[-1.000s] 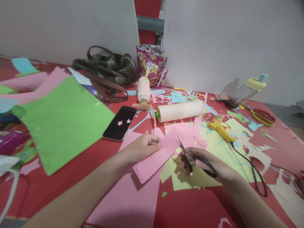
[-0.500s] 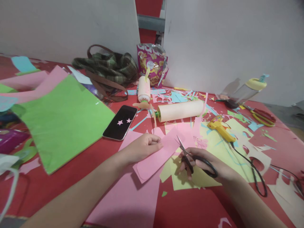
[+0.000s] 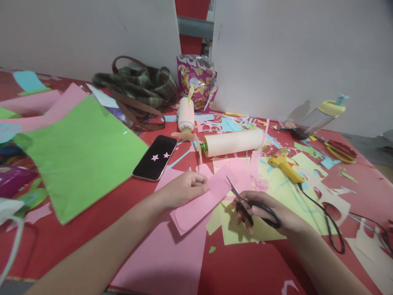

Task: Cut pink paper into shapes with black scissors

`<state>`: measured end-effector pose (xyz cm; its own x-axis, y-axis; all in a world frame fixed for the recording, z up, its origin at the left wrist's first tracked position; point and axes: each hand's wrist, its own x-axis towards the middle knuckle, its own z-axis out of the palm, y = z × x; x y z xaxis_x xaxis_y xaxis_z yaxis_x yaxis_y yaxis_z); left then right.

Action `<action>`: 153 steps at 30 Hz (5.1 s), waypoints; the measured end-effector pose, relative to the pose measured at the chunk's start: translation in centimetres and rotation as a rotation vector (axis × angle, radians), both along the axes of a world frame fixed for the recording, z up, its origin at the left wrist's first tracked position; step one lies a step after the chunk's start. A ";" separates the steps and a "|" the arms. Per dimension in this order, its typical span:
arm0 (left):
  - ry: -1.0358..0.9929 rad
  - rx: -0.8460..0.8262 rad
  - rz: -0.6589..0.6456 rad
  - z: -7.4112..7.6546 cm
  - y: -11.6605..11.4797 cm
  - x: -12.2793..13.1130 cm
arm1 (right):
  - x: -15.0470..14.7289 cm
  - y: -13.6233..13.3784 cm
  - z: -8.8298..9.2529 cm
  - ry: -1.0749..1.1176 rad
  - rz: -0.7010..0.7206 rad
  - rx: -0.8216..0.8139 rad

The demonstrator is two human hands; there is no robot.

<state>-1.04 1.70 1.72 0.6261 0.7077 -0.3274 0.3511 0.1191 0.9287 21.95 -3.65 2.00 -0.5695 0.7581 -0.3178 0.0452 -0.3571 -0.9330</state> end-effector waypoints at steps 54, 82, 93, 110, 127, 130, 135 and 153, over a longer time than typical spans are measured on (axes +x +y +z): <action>0.003 -0.066 -0.017 -0.8 0.7 -0.6 | 0.3 0.1 -0.9 -0.033 -0.018 -0.062; 0.000 -0.092 0.005 -0.5 0.6 -0.4 | 0.2 0.0 -0.5 -0.046 -0.023 -0.041; -0.034 -0.060 -0.058 -0.3 0.2 -0.1 | 0.1 0.0 -0.8 0.022 0.022 0.002; -0.031 -0.097 -0.085 -0.7 -0.7 0.6 | -0.6 -0.2 -0.7 0.002 0.012 0.001; -0.038 -0.086 -0.061 -0.9 -0.6 0.6 | -0.6 -0.3 -1.2 -0.016 -0.014 -0.001; -0.035 -0.080 -0.060 -1.0 -0.6 0.6 | -0.6 -0.3 -1.2 -0.014 -0.027 -0.002; -0.061 -0.076 -0.059 -1.1 -0.6 0.6 | -0.7 -0.2 -1.3 -0.012 -0.046 -0.044; -0.023 -0.070 -0.211 -0.5 -1.8 1.3 | -2.1 -0.3 -0.8 -0.045 -0.319 0.158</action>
